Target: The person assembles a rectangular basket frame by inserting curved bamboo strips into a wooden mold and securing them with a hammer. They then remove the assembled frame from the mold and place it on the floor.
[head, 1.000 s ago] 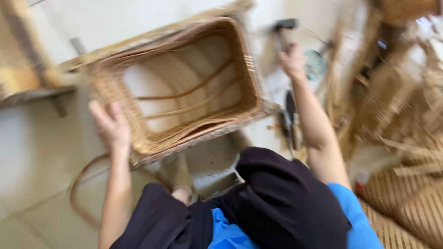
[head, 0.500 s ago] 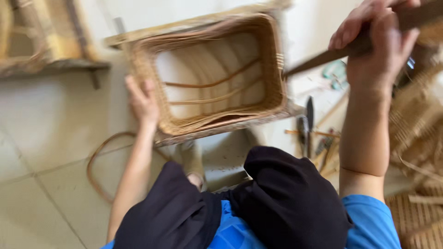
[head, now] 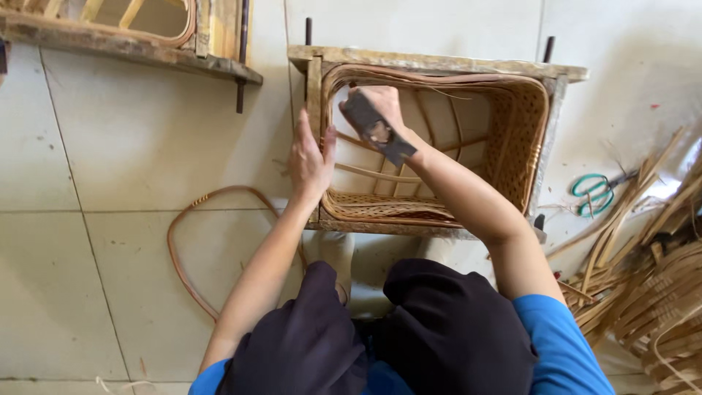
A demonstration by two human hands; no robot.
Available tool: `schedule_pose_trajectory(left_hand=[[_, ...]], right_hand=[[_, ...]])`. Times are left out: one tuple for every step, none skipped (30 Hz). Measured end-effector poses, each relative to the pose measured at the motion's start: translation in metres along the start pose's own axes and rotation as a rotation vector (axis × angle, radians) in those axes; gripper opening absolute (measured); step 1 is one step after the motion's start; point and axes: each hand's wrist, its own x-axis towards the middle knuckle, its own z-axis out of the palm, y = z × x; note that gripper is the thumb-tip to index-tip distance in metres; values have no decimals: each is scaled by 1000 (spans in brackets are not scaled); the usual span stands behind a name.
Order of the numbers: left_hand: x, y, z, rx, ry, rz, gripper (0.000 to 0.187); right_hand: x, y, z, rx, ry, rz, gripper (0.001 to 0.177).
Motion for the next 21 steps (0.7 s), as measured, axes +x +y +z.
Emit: schedule_pose_trajectory(left_hand=[[-4,-3,2,-13,-5,-2,74],[-6,-6,4,-27,-7,1,73],[-11,-7,5,-41,-9,3,73],[-10,-8,6,-55,-7,-1,73],[-10,-7,7,-69,-5,-5,73],[-6,-9,7,-81,-4,-1,74],[0,-10,8,-71,-5,3,73],[-1,-11,9,-61,-13,-7,72],[0,-14,10,-50,-21,-17,72],[-9,-14,10,-64,-30,-28,72],[-18,-13,9,-77,-40,-39,71],[-13,-13,9,-92,-31,-28,71],[-12,-10,9,-83,-26,-27,71],[-7,-8,7,-73,-27,-20,72],[-1,-6,7,-63,-27,-13,72],[0,-6,7,-69,-28,-24,72],[3,-8,8,-75,-30,-35,72],[-3,-10,8,-80,-43,-61,72],[-9,-13,8,-68,-49,-70,71],[-13,-15,10,-62,-57,-71,70],[-21,-15,12,-56,-64,-72,68]], right_hand=[[-3,7,8,2,-4,-7,13],[-4,11,13,14,-16,-8,14],[-5,12,16,48,-28,-17,13],[-2,12,15,-3,-15,-31,12],[0,11,14,-53,-3,-45,12],[5,11,13,-106,19,-61,12],[10,13,12,-93,64,-73,13],[9,12,13,-73,101,-73,14],[9,13,13,-53,138,-73,15],[0,10,14,-96,122,-50,15],[-8,6,14,-139,105,-27,16],[-4,10,12,-191,99,-29,17],[-1,12,11,-215,84,-35,16],[4,14,10,-243,74,-38,15],[11,16,10,-271,65,-41,16],[13,15,14,-134,100,39,19],[15,14,18,4,135,119,21],[11,7,25,147,164,214,24],[8,-2,30,290,193,310,27],[2,-12,30,422,228,402,29],[-4,-25,28,554,265,493,32]])
